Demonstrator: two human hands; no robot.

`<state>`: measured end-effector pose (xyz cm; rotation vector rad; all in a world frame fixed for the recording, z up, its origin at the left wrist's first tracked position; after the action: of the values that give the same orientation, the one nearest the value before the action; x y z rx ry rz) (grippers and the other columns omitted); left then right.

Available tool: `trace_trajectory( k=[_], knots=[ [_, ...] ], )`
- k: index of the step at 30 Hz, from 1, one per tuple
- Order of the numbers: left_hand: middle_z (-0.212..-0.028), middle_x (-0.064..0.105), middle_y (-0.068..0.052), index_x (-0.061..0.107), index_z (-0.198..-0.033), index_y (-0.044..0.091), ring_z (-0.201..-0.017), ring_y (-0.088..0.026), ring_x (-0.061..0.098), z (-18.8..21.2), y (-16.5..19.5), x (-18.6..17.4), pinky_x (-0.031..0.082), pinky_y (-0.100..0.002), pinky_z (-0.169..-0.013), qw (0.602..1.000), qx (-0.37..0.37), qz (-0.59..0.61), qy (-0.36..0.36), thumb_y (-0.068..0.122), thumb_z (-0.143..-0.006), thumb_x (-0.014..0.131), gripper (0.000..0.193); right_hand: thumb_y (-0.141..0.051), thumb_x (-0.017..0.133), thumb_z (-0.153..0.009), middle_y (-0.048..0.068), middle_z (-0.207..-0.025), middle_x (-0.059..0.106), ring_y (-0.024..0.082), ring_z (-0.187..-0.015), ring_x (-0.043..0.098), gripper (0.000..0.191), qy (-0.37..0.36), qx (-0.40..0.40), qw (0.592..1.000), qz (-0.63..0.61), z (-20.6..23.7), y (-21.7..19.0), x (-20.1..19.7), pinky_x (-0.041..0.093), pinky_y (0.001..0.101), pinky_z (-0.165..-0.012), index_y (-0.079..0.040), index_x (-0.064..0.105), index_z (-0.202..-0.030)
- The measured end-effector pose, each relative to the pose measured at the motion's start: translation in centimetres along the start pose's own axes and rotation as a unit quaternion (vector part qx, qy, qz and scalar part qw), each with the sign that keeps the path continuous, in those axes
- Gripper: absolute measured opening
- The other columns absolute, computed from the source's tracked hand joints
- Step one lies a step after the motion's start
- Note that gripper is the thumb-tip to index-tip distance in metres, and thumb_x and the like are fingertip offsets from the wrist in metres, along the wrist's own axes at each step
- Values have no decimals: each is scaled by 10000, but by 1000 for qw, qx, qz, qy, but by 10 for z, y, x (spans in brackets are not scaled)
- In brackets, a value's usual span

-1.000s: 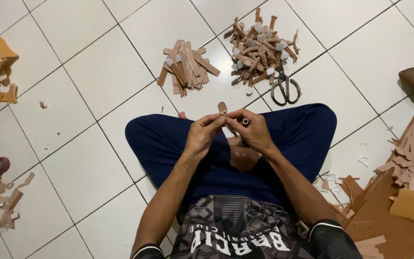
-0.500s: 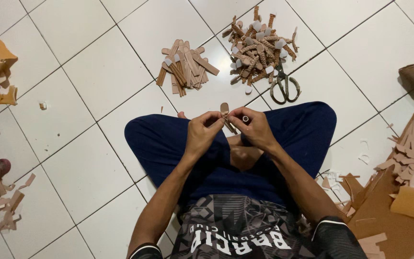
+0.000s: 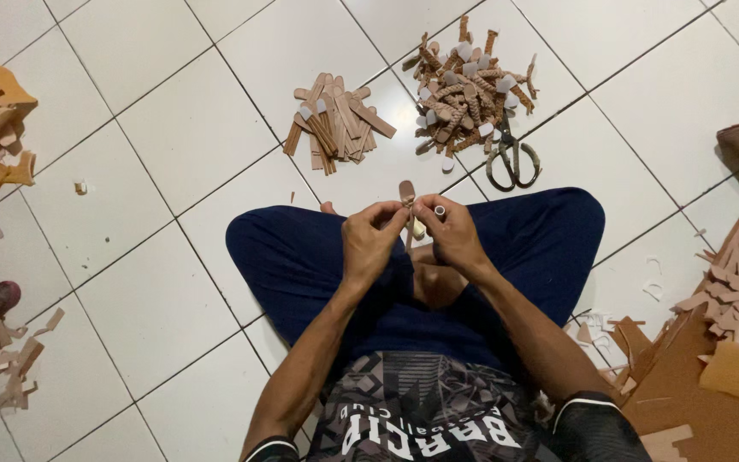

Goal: The person sits on a tiled floor and repeatedly wraps a light-colored cord around flat wooden sticks. They hold the stick in one hand and wind the cord with the other, then place the finished pieces into a pile nearby. A pair of scissors and additional sticks are visible on the floor.

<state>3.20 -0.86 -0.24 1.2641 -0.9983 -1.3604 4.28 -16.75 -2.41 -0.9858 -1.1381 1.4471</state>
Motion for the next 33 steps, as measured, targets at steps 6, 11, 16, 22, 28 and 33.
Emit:
trace_trajectory(
  k=[6,11,16,22,28,33],
  knots=[
    [-966,788,-126,729,-1101,-80,-883,-147,760,-2,-2,-6,580,-232,-813,990,-35,106,-86,170,-931,746,302,-201,667,-997,-46,-794,650,13,-663,526,187,48,-36,998,0,5,5,3,433,192,-582,-21,712,-1023],
    [-848,792,-73,766,-1090,-19,-761,-109,737,1,13,-16,562,-230,-722,995,5,-66,-77,196,-933,725,270,-201,685,-954,-40,-848,693,19,-690,573,225,3,-65,998,-17,-1,2,-7,475,187,-615,-32,697,-1102],
    [-842,794,-54,767,-1062,-24,-764,-86,728,10,10,-8,545,-215,-776,997,42,-18,-59,203,-961,723,252,-251,712,-1002,3,-751,646,57,-612,538,276,32,34,987,-152,-9,22,3,451,219,-548,22,748,-1022],
    [-879,776,-80,752,-1073,-48,-760,-103,696,-16,-17,-25,526,-227,-683,990,-61,126,-33,197,-936,739,281,-257,712,-992,40,-922,775,72,-648,560,243,176,-78,973,131,-6,-7,-45,439,237,-569,-49,771,-1103],
    [-920,779,-96,752,-1088,-47,-826,-114,713,-14,-15,-20,539,-228,-749,987,-61,139,-55,189,-937,741,281,-172,734,-983,93,-1007,771,119,-861,721,187,200,-229,914,268,12,-38,-56,551,269,-724,-24,764,-1092],
    [-953,786,-88,750,-1114,-44,-878,-108,735,-1,-1,-8,564,-214,-815,986,-40,125,-103,202,-948,729,297,-194,717,-980,36,-944,782,91,-797,670,211,-18,-81,992,91,11,-20,-11,532,250,-697,-45,768,-1120]
  ],
)
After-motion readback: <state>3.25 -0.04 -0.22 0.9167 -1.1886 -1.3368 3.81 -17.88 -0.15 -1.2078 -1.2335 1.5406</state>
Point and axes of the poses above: each hand's wrist, its own z-axis away from the middle knuckle, its own x-axis out of the palm, y = z × x, the point moved 4 cm from there along -z, towards the middle knuckle
